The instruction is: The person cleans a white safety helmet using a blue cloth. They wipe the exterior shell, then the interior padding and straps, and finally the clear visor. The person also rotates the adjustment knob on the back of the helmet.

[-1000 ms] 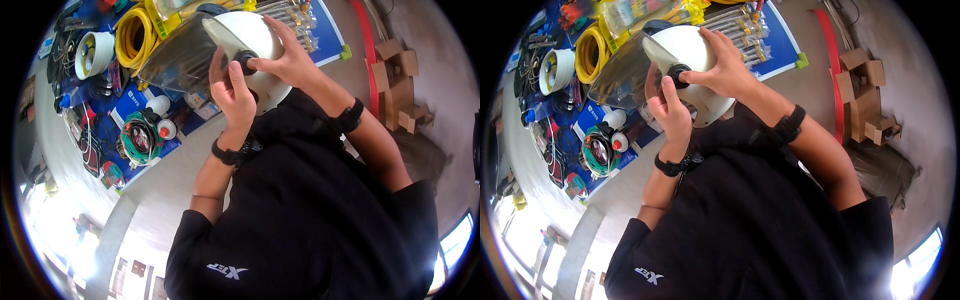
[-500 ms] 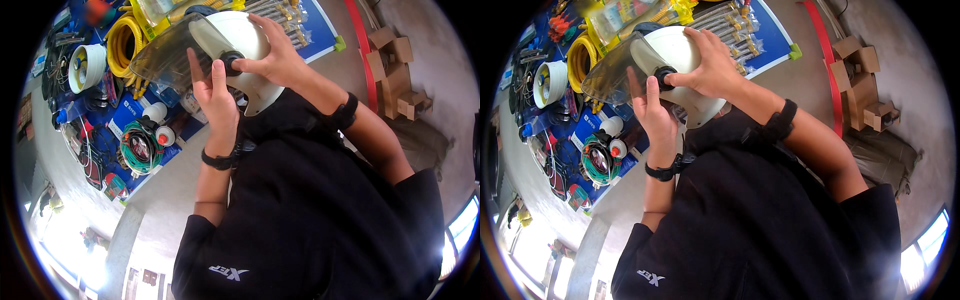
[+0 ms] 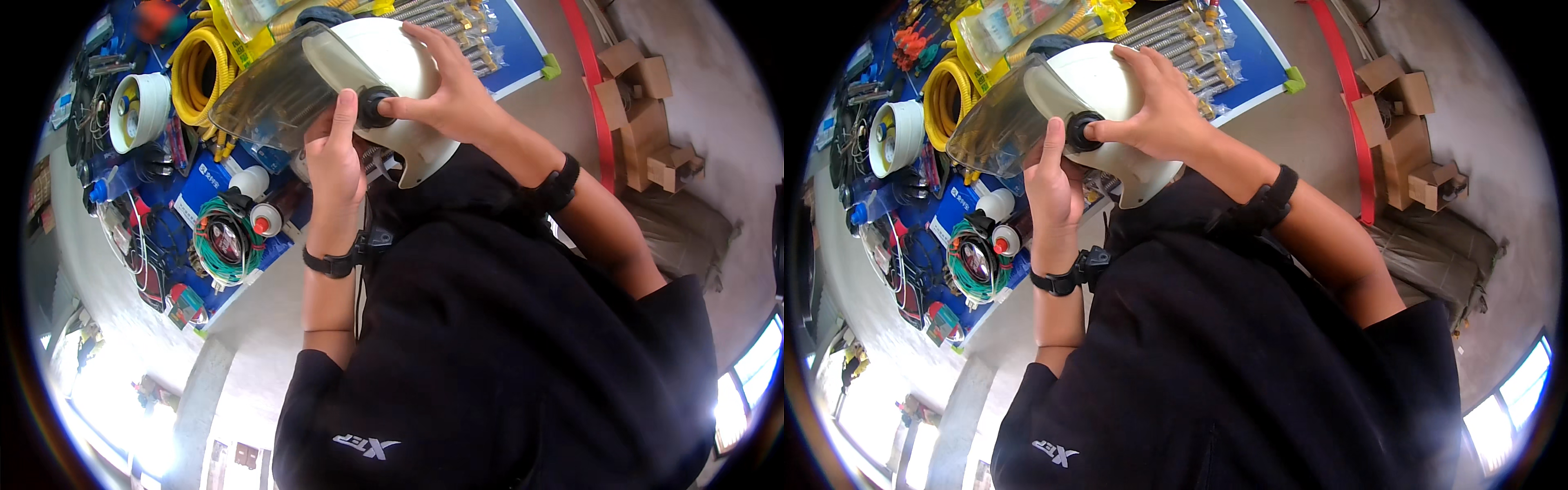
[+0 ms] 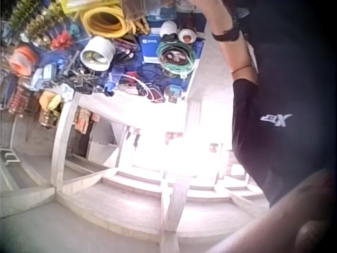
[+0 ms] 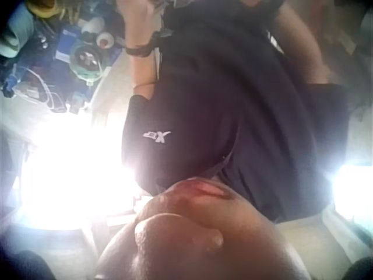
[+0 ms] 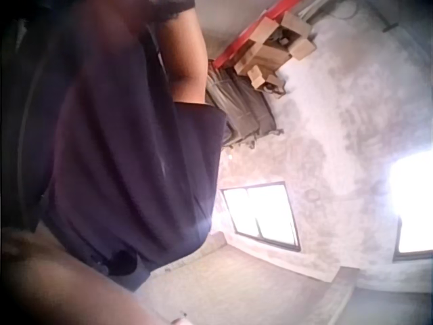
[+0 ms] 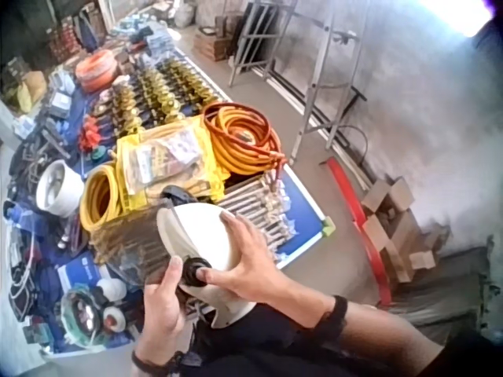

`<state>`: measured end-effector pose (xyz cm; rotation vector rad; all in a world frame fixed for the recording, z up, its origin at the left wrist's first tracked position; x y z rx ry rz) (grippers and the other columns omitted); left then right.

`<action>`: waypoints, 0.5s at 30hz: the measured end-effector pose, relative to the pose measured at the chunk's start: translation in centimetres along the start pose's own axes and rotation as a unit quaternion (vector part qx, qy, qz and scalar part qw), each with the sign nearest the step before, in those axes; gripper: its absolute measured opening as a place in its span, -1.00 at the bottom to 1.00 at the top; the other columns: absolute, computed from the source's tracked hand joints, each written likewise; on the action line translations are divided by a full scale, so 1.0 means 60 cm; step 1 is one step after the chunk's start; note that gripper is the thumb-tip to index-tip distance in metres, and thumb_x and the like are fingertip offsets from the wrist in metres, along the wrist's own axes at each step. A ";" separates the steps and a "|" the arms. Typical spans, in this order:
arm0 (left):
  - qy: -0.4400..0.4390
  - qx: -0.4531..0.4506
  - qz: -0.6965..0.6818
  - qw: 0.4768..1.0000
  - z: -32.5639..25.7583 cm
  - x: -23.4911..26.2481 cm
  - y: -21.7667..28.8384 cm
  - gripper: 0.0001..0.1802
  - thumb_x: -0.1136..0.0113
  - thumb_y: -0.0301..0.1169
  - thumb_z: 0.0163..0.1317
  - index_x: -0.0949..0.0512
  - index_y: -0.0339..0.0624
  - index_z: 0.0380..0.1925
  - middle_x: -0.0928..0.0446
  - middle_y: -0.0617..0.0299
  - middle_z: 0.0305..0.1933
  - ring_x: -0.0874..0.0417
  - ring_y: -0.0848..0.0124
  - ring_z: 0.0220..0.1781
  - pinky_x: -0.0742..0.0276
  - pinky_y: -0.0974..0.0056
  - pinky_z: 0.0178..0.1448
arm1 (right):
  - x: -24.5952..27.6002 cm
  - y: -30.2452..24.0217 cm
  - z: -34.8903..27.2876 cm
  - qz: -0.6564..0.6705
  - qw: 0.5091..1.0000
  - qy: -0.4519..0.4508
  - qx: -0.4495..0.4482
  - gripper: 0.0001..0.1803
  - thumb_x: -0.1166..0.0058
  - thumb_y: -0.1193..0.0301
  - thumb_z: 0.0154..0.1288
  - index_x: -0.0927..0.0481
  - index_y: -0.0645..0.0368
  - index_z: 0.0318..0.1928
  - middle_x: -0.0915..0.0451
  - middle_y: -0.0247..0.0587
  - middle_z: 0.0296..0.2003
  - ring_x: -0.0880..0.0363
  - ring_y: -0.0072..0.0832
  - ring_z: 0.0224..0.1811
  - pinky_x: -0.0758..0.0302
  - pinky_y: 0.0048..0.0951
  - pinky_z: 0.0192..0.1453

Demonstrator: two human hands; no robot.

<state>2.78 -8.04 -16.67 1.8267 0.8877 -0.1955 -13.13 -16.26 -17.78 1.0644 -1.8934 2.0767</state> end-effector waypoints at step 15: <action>-0.069 -0.017 0.045 0.996 -0.003 0.010 -0.016 -0.72 -0.26 -0.31 0.45 -0.68 -0.35 -0.10 -0.70 0.26 -0.17 -0.62 0.59 -0.20 -0.53 0.43 -0.11 | 0.012 0.014 -0.024 0.038 0.998 -0.011 0.044 0.18 -0.55 -0.02 0.04 -0.18 0.30 0.50 -0.24 0.15 0.41 -0.22 -0.09 0.49 -0.23 -0.20 0.52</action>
Point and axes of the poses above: each hand's wrist, its own z-axis towards the middle knuckle, its own x-axis out of the back of the hand, y = z × x, the point moved 1 cm from there along z, towards the middle knuckle
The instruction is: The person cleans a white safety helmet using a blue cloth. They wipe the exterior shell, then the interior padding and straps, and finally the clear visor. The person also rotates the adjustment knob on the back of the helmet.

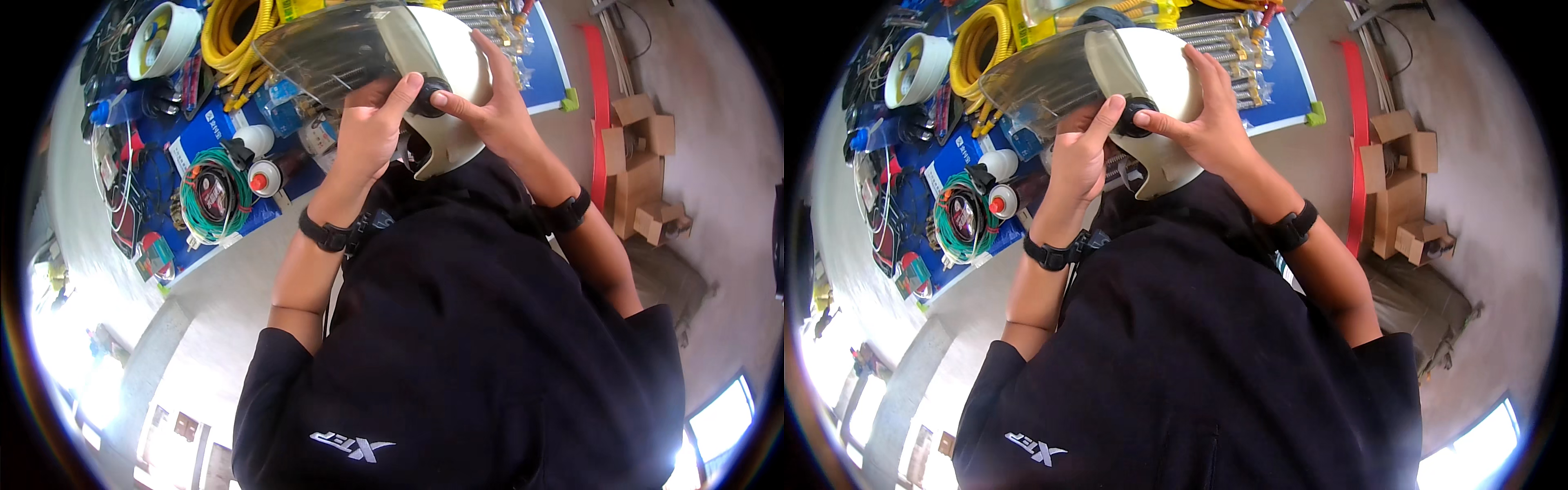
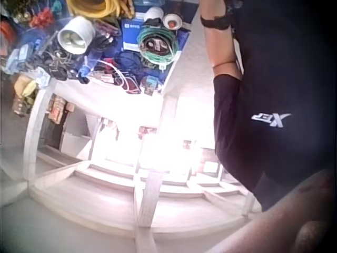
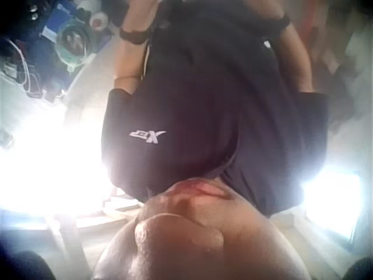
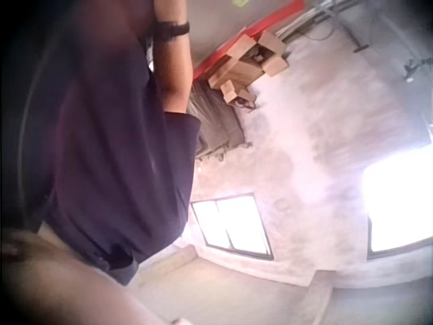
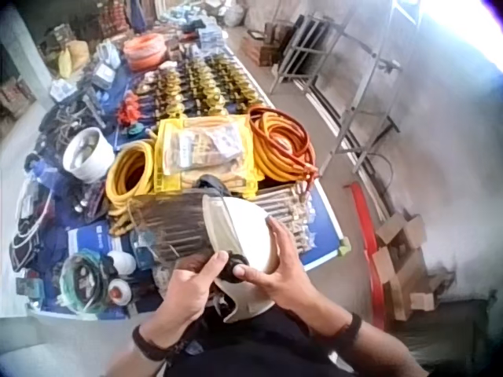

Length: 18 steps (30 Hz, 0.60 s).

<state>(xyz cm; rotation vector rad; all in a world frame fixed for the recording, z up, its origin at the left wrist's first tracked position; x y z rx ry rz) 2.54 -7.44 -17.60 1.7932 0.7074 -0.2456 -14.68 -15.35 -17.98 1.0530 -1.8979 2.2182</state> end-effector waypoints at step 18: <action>0.005 0.024 -0.032 0.999 0.001 0.032 0.038 -0.41 -0.34 -0.34 0.37 -0.38 -0.39 0.29 -0.56 0.06 0.19 -0.63 0.29 0.17 -0.60 0.17 0.26 | 0.001 -0.006 0.022 -0.005 0.998 -0.048 0.028 -0.04 -0.38 -0.08 0.19 -0.33 0.13 0.47 -0.25 0.21 0.45 -0.22 0.12 0.50 -0.26 -0.08 0.51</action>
Point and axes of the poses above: each hand's wrist, its own z-axis towards the middle knuckle, its own x-axis out of the back of the hand, y = z × x, the point moved 1 cm from there along z, towards the middle knuckle
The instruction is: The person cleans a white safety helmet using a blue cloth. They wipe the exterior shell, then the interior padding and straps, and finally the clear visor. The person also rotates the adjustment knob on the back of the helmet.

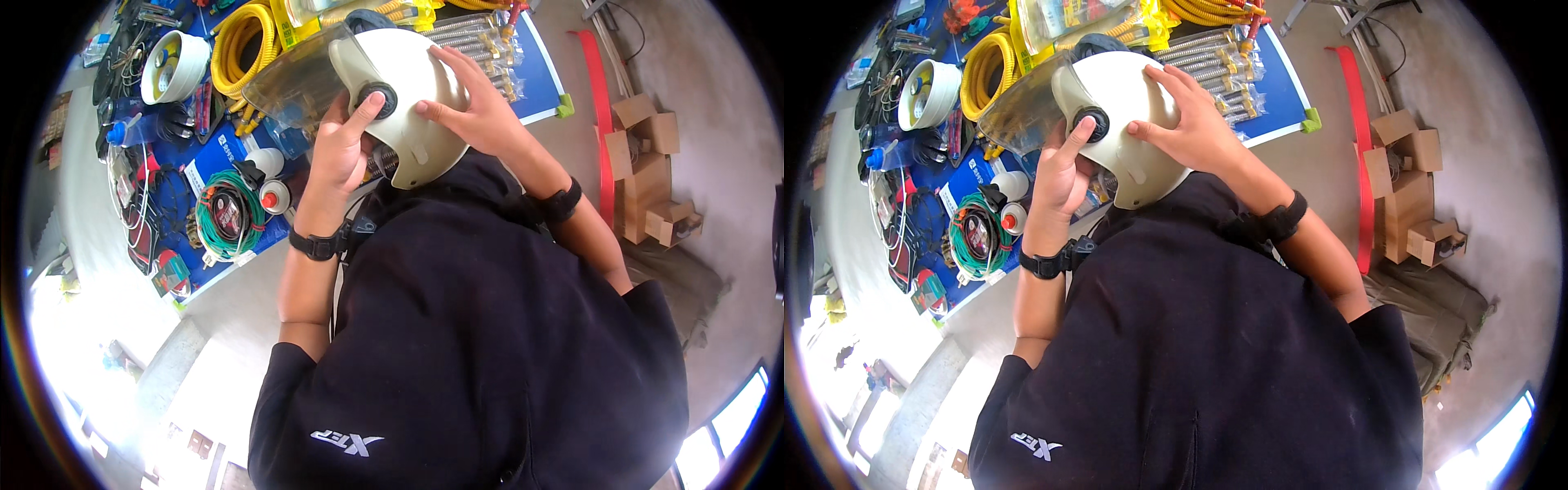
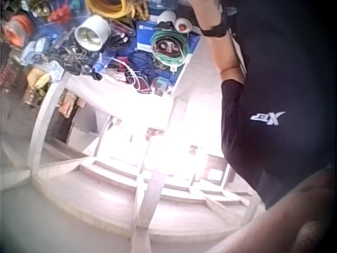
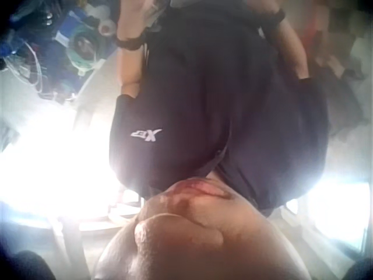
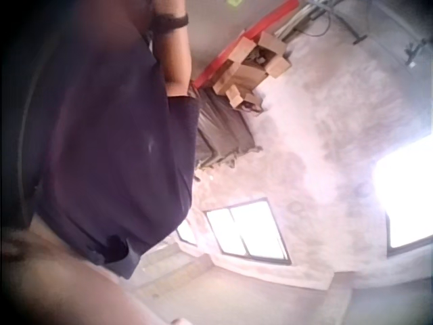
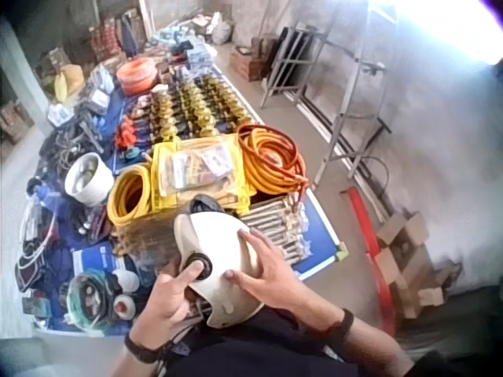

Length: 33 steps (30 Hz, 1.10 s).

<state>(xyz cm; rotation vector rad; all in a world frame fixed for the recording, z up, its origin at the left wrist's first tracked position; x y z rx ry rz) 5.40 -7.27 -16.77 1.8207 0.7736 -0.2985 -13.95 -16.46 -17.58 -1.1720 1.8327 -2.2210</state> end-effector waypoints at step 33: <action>0.134 -0.231 0.099 0.959 -0.034 0.093 0.061 -0.48 0.00 -0.43 0.45 -0.35 -0.25 0.40 -0.37 0.08 0.45 -0.44 0.27 0.39 -0.29 0.12 0.47 | 0.069 -0.039 0.031 -0.076 0.991 0.077 0.078 -0.21 -0.64 -0.09 -0.24 -0.71 0.32 -0.16 -0.48 -0.23 -0.28 -0.46 -0.36 -0.06 -0.41 -0.34 0.14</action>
Point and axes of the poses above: each hand's wrist, its own z-axis towards the middle knuckle, its own x-axis out of the back of the hand, y = z × x, the point moved 1 cm from there along z, towards the middle knuckle
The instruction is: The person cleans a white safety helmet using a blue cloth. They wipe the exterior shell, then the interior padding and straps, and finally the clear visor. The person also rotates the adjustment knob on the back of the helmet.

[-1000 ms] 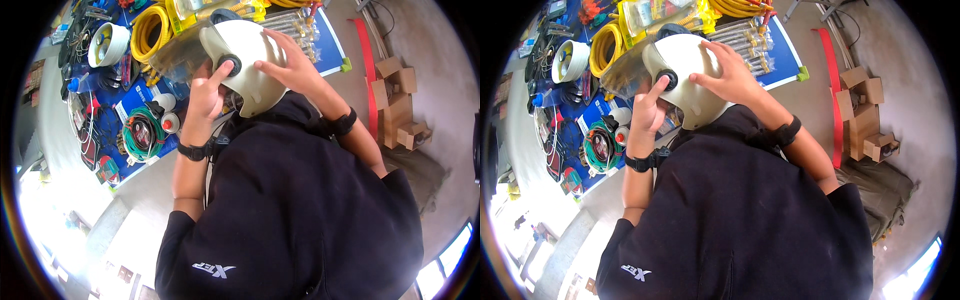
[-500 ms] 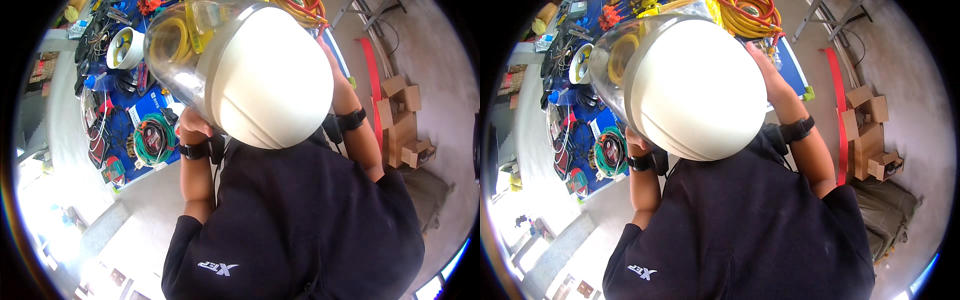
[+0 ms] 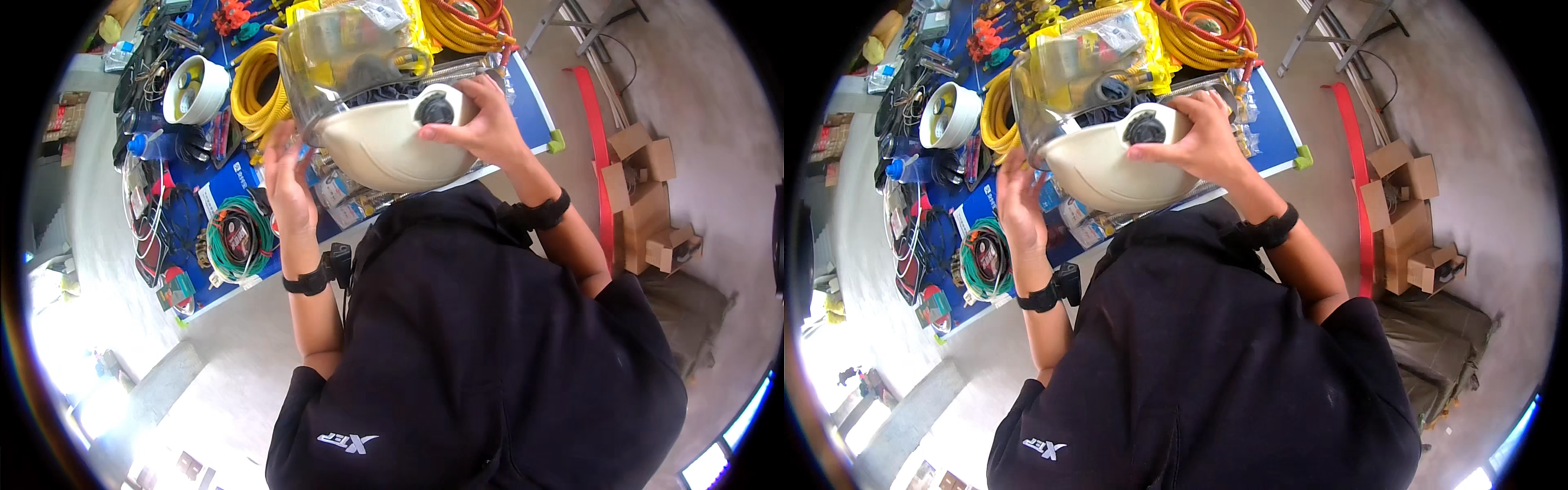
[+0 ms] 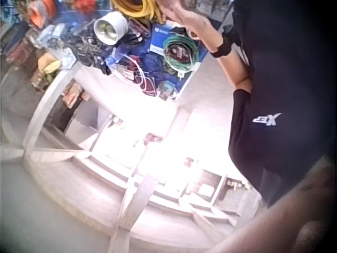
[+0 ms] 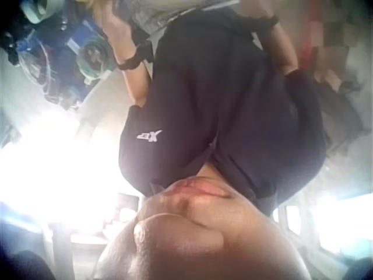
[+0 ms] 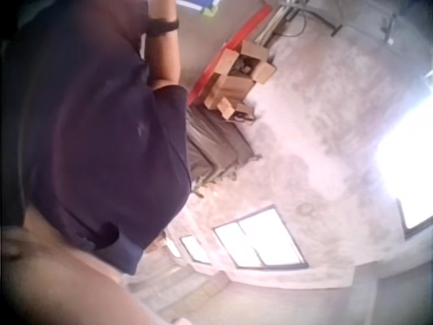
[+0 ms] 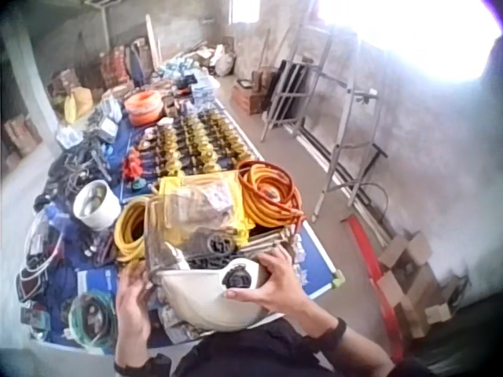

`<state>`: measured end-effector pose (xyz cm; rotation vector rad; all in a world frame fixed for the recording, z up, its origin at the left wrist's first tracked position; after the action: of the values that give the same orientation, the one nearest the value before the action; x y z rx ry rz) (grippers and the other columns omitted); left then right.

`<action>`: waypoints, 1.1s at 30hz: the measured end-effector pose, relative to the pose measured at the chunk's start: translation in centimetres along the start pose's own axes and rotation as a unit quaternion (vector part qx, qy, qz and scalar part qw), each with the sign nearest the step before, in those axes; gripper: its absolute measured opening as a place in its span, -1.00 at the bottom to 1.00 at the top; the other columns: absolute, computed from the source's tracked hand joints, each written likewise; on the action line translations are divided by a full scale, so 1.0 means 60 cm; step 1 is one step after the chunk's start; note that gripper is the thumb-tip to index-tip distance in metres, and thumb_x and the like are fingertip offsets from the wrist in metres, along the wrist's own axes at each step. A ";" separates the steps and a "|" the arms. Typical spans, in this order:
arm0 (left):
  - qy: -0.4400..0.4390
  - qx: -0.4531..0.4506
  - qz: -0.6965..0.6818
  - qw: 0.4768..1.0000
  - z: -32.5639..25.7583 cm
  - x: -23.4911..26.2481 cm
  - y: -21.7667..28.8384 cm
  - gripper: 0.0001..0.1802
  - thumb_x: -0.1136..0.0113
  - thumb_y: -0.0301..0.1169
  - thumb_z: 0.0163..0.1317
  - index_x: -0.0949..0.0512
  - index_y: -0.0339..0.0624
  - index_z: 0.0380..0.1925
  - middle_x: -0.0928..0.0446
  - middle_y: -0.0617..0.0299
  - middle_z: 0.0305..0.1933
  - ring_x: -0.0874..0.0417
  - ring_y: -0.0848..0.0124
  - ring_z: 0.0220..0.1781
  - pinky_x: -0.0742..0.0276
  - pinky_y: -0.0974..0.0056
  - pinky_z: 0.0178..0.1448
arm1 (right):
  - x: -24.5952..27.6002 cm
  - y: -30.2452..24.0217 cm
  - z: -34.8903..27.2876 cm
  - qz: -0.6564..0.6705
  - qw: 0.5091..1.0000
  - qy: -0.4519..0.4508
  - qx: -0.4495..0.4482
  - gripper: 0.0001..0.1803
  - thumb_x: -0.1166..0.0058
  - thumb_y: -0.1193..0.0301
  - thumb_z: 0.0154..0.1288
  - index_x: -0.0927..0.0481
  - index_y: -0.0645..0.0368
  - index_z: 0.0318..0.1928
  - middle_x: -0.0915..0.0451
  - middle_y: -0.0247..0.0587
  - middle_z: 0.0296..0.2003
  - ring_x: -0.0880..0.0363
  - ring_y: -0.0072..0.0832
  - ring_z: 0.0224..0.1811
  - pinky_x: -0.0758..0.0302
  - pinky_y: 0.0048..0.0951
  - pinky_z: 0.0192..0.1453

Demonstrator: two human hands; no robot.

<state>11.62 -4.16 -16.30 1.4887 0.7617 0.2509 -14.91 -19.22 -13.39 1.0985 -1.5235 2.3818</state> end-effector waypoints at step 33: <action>-0.195 -0.326 0.553 0.741 -0.002 -0.088 -0.011 -0.33 -0.40 0.17 0.09 -0.66 0.13 0.17 -0.46 0.21 0.35 -0.29 0.03 0.54 -0.01 -0.19 0.58 | -0.051 0.017 0.019 0.003 0.969 -0.202 0.141 -0.38 -0.34 -0.01 0.21 -0.61 0.03 0.20 -0.63 -0.21 -0.01 -0.49 -0.20 0.25 0.27 0.31 0.63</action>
<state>7.41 -7.25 -15.33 1.0652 -0.6210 0.9562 -12.54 -19.83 -15.80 1.7314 -1.3035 2.5483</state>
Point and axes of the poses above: each hand's wrist, its own z-axis towards the middle knuckle, its own x-axis out of the back of the hand, y = z × x, the point moved 1 cm from there along z, towards the middle knuckle
